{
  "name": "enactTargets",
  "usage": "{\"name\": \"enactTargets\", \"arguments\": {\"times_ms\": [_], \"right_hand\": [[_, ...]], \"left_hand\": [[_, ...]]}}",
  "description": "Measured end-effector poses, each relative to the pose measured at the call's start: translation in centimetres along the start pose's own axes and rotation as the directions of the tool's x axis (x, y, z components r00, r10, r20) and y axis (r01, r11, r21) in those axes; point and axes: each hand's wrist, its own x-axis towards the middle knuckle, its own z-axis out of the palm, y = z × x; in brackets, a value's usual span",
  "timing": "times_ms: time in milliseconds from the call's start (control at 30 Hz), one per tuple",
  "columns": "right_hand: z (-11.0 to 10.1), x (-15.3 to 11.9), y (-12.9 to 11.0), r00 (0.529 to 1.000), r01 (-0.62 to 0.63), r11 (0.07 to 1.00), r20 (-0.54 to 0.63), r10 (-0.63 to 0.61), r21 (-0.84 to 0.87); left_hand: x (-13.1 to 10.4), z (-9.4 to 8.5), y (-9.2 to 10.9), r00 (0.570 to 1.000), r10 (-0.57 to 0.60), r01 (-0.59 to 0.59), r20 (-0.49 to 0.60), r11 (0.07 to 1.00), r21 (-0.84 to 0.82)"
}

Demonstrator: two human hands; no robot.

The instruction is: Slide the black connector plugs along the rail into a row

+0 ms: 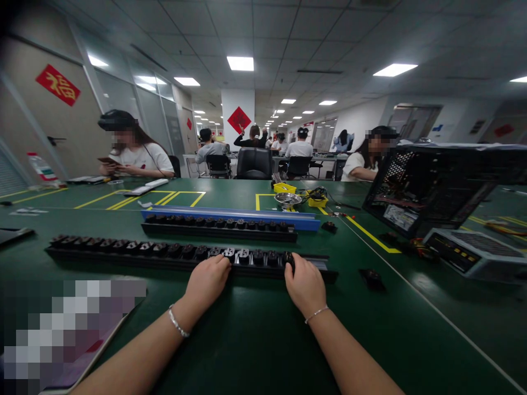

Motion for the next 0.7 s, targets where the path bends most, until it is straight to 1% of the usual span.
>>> {"name": "enactTargets", "arguments": {"times_ms": [100, 233, 300, 433, 567, 700], "right_hand": [[0.3, 0.0, 0.0, 1.0, 0.012, 0.999, -0.016, -0.011, 0.051], [0.7, 0.5, 0.0, 0.999, -0.038, 0.994, -0.035, 0.042, 0.1], [1.0, 0.7, 0.1, 0.997, -0.051, 0.992, -0.052, 0.058, 0.118], [1.6, 1.0, 0.4, 0.995, -0.018, 0.989, -0.09, 0.032, 0.148], [2.0, 0.9, 0.5, 0.989, 0.0, 0.986, -0.147, 0.025, 0.169], [1.8, 0.5, 0.3, 0.988, -0.016, 0.984, -0.146, 0.042, 0.18]], "left_hand": [[0.1, 0.1, -0.1, 1.0, 0.01, -0.01, -0.015, 1.0, 0.006], [0.0, 0.0, -0.3, 0.994, 0.051, -0.049, -0.098, 0.999, 0.022], [-0.1, 0.0, -0.4, 0.991, 0.052, -0.052, -0.12, 0.999, 0.009], [-0.1, 0.2, -0.2, 0.993, 0.042, -0.04, -0.11, 0.999, 0.025], [0.0, 0.2, 0.1, 0.992, 0.028, -0.019, -0.127, 0.997, 0.072], [-0.3, -0.2, 0.2, 0.991, 0.044, -0.035, -0.124, 0.997, 0.074]]}}
